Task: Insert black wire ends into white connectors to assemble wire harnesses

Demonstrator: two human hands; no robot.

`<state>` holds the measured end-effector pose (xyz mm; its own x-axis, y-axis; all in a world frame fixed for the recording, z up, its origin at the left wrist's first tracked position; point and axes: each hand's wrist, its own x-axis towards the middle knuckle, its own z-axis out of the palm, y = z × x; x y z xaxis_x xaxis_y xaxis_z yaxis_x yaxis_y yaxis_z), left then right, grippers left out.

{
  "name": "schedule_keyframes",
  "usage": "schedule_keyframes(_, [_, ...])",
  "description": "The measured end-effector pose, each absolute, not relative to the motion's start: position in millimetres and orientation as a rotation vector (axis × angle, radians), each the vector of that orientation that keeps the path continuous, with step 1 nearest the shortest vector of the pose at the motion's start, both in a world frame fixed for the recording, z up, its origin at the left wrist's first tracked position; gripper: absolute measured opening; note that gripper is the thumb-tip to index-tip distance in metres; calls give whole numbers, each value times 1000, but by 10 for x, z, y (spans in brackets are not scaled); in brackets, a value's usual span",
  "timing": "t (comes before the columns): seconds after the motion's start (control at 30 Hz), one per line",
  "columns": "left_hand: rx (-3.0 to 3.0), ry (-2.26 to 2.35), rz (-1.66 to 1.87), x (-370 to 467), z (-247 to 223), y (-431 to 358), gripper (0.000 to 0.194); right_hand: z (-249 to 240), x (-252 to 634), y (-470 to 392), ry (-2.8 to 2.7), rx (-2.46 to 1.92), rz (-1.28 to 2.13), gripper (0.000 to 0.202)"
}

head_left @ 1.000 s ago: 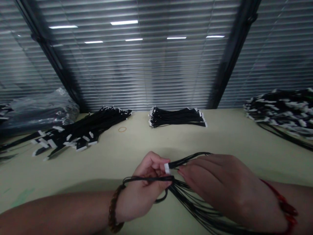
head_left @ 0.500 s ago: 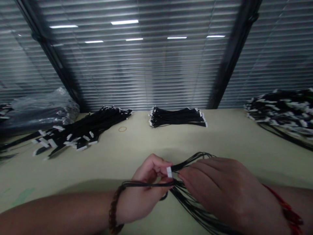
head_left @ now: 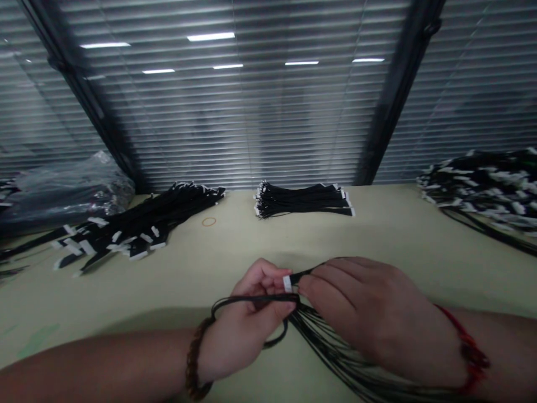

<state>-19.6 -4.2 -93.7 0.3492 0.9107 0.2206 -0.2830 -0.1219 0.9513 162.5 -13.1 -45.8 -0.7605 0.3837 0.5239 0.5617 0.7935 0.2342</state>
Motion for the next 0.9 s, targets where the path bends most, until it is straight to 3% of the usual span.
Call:
schedule_keyframes(0.2, [1347, 872, 1189, -223, -921, 35, 15, -277, 1827, -272, -2526, -898, -473, 15])
schedule_keyframes(0.43, [1378, 929, 1192, -225, -939, 45, 18, -576, 1963, -332, -3018, -1106, -575, 20])
schedule_keyframes(0.67, [1370, 898, 1177, -225, -941, 52, 15, -499, 1689, -131, -2883, -1143, 12, 14])
schedule_keyframes(0.9, [1346, 894, 1171, -197, -903, 44, 14, -573, 1602, -108, -2667, -1032, -47, 21])
